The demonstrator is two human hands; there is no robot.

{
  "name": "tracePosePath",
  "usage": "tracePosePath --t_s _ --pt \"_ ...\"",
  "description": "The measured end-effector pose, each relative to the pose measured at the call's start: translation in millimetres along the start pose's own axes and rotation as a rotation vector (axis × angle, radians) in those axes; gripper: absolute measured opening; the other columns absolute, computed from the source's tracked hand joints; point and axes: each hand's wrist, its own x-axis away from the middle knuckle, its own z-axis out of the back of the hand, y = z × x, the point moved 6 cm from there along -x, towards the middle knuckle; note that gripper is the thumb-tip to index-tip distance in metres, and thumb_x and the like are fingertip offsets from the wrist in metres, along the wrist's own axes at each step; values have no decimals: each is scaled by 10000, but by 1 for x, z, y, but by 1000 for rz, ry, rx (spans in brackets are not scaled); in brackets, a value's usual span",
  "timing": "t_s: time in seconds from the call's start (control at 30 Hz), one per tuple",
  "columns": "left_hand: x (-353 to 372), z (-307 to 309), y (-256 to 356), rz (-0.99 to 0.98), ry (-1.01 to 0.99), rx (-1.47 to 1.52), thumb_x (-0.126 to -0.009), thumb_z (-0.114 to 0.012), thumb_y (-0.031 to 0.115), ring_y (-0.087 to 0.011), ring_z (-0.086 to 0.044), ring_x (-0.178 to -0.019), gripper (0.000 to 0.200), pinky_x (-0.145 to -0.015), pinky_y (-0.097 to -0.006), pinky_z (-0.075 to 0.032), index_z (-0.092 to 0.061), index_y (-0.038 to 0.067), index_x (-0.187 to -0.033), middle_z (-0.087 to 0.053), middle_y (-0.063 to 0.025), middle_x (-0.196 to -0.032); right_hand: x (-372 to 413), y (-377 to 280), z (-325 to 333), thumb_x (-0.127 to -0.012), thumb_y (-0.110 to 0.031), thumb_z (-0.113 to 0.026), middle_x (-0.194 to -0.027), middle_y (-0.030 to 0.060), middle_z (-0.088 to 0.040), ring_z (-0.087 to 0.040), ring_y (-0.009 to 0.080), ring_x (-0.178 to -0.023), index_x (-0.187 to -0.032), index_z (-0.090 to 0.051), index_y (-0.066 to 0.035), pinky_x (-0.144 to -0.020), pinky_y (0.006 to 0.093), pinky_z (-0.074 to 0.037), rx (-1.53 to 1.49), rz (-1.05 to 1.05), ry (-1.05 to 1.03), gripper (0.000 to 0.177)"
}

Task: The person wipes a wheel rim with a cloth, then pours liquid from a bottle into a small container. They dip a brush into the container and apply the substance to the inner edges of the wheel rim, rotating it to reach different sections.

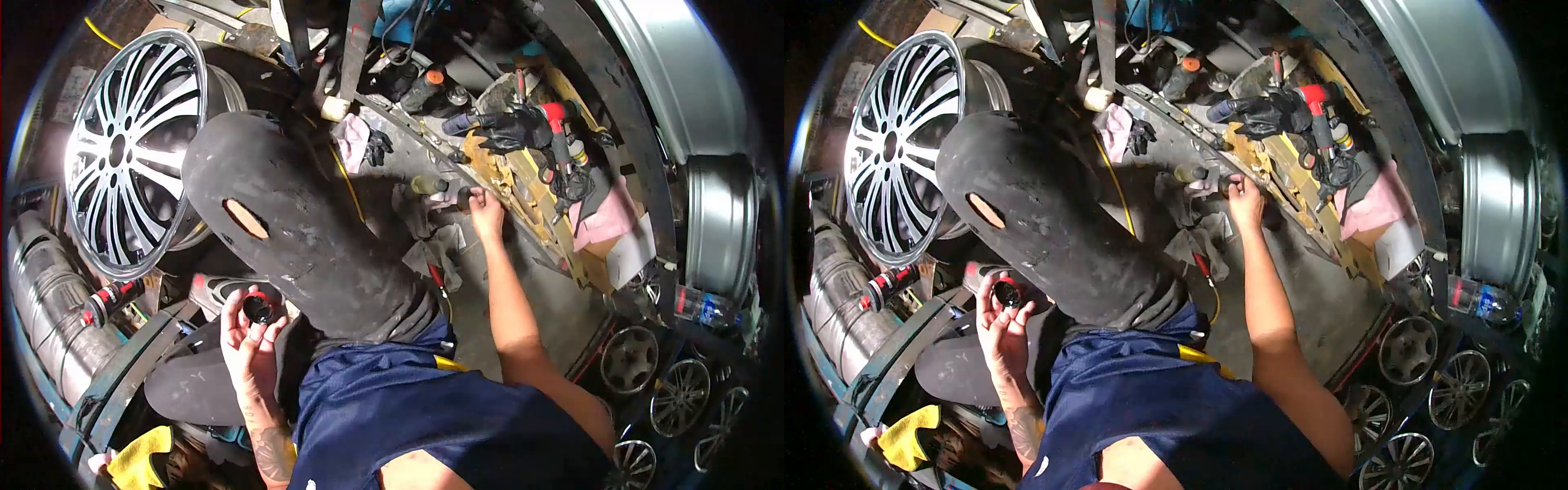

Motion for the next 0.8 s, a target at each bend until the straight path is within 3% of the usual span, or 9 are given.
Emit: tracePosePath --t_s 0.17,0.27,0.37,0.43,0.47,0.53,0.63,0.7,0.8 --pt "2 14 -8 23 -27 292 -917 -563 165 -273 -593 -1245 617 -1016 -494 -528 -387 14 -1489 -451 -181 -1512 -7 -8 -34 -803 -116 -708 -1192 175 -690 -662 298 -1130 -1390 -559 -186 -959 386 -515 126 188 -55 610" --pt "0 11 -8 15 18 340 -947 -535 194 -304 -585 -1261 509 -1022 -516 -516 -486 19 -1423 -495 -190 -1483 -13 6 -51 -794 -114 -711 -1227 187 -673 -656 330 -1135 -1433 -513 -228 -963 409 -517 176 135 -210 679" --pt "-1 8 -5 6 21 368 -964 -536 183 -315 -585 -1257 438 -993 -520 -541 -534 21 -1371 -537 -197 -1435 -11 6 -37 -790 -105 -694 -1211 196 -668 -657 354 -1106 -1443 -497 -213 -949 429 -521 194 19 -170 691" --pt "-1 8 -3 2 33 382 -971 -541 178 -316 -585 -1256 403 -973 -520 -557 -554 25 -1343 -556 -195 -1410 -6 -42 -14 -796 -73 -637 -1121 203 -678 -667 371 -1031 -1405 -542 -156 -908 440 -530 368 114 -57 622" --pt "-2 5 -2 15 107 409 -972 -582 172 -362 -601 -1213 239 -937 -531 -576 -642 43 -1165 -613 -196 -1318 -9 -69 -10 -800 -67 -641 -1121 214 -679 -665 385 -1036 -1371 -567 -131 -903 459 -532 265 186 -45 580" --pt "-2 12 -7 38 180 433 -980 -582 162 -355 -608 -1204 221 -925 -523 -583 -643 49 -1160 -629 -169 -1300 -28 -103 -22 -813 -87 -663 -1126 221 -690 -673 379 -1047 -1250 -641 -65 -910 452 -537 113 346 15 438" --pt "-2 20 -12 62 239 458 -983 -585 152 -340 -605 -1208 224 -923 -519 -581 -637 64 -1182 -637 -127 -1300 -90 -152 -59 -818 -213 -721 -1145 263 -683 -665 416 -1067 -1295 -573 0 -937 469 -525 113 275 51 543" --pt "2 17 -9 61 239 530 -970 -577 130 -351 -572 -1250 255 -957 -534 -555 -626 66 -1212 -619 -136 -1327 -137 -163 -81 -733 -324 -828 -1114 300 -680 -667 432 -1058 -1371 -512 -50 -939 491 -519 34 98 121 763" --pt "7 22 -3 31 223 626 -960 -544 114 -387 -537 -1277 318 -987 -548 -530 -596 62 -1270 -604 -155 -1341 -168 -160 -104 -674 -431 -873 -1126 245 -702 -675 418 -1064 -1320 -561 -105 -931 495 -527 139 -198 145 787"
